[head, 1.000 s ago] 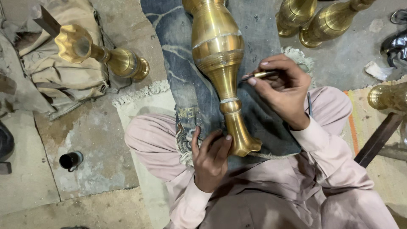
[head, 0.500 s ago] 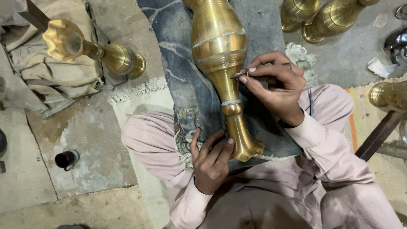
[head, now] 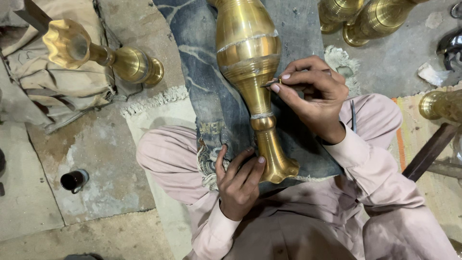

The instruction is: The person sits cross-legged on the floor with a brass vase held against a padded board on their lap. They use a small hand graver to carve decorative lines and patterns into the vase's narrow midsection, steadying the vase with the other hand and briefly setting aside a finished vase part before resuming engraving.

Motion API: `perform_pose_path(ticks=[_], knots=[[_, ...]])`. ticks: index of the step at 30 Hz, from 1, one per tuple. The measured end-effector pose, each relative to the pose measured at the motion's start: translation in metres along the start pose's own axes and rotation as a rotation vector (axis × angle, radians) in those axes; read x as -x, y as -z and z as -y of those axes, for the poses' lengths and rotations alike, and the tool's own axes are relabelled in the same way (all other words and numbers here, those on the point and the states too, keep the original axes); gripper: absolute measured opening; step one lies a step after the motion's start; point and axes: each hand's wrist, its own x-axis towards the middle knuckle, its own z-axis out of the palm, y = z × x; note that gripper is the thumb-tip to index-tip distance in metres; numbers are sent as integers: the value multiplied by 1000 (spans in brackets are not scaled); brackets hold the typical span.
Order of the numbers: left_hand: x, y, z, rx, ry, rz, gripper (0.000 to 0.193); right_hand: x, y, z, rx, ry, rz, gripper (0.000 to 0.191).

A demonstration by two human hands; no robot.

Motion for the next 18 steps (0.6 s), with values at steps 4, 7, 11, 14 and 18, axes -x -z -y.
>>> perform_pose_path(ticks=[4, 7, 11, 14, 18], knots=[[1, 0, 0, -7, -1, 1, 56, 0, 2, 1, -25, -5, 15, 16], [0, -1, 0, -9, -1, -7, 56, 0, 3, 0, -45, -7, 32, 15], [0, 1, -1, -9, 1, 0, 55, -1, 0, -2, -88, -9, 20, 15], [-2, 1, 0, -4, -4, -7, 54, 0, -1, -3, -51, -21, -3, 15], [-2, 1, 0, 0, -6, -2, 53, 1, 1, -3, -58, -35, 11, 15]])
